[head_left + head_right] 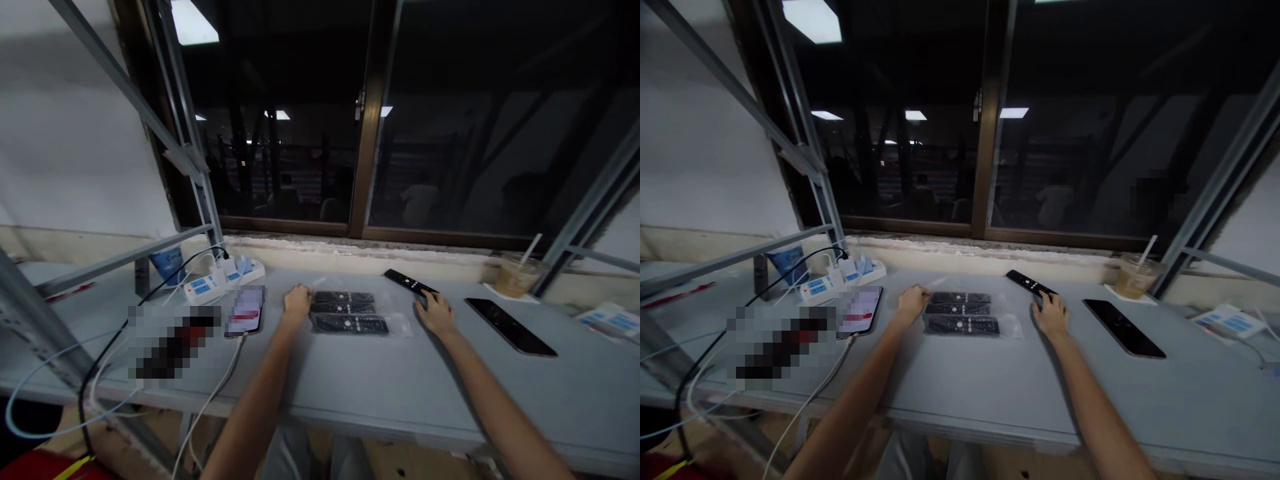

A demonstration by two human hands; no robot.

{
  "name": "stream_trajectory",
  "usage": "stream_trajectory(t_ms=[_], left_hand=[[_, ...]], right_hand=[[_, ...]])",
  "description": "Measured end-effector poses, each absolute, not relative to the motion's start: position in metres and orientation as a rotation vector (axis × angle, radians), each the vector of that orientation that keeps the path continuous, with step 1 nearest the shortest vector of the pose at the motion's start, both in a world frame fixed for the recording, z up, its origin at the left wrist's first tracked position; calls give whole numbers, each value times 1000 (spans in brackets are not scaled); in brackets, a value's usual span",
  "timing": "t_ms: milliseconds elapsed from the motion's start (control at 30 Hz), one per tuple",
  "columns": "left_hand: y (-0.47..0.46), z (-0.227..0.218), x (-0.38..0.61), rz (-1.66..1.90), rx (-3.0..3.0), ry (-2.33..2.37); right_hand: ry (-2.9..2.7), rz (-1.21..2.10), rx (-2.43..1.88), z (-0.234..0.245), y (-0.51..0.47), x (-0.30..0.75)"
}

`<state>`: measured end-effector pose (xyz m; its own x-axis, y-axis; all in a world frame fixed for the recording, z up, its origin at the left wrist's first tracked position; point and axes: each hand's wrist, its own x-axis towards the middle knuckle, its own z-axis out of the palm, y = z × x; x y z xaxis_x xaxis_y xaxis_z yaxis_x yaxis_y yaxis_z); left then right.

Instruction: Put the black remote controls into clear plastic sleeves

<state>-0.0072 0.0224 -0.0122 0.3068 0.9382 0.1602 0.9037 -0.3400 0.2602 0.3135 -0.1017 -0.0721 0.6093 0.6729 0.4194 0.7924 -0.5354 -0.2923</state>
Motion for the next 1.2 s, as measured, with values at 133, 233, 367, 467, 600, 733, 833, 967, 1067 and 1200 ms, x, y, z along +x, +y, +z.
stream_trajectory(t_ms=[133,233,367,467,600,733,833,967,1067,1200], left_hand=[[23,-7,-9,541,2384,1785],[22,-2,-9,739,2327,1863],[21,4,-7,1172,2248,1818],[21,6,-4,1299,2265,1679],[20,5,0,1463,2242,1454],[19,0,3,1480,2243,1221],[17,-4,6,1284,2362,1178],[12,-12,12,875,2602,1107],[5,-16,16,716,2729,946],[-1,-18,18,655,2759,732]], right_hand=[[-1156,-358,-2406,-68,-103,316],[-1156,-381,-2426,-68,-103,319],[-1117,-419,-2397,-70,-101,322],[-1043,-432,-2339,-69,-99,323],[-998,-344,-2352,-65,-100,324],[-998,-284,-2360,-64,-100,329],[-1013,-280,-2280,-68,-99,334],[-1059,-306,-2132,-73,-98,339],[-1097,-323,-2092,-74,-97,338],[-1157,-315,-2063,-73,-98,332]])
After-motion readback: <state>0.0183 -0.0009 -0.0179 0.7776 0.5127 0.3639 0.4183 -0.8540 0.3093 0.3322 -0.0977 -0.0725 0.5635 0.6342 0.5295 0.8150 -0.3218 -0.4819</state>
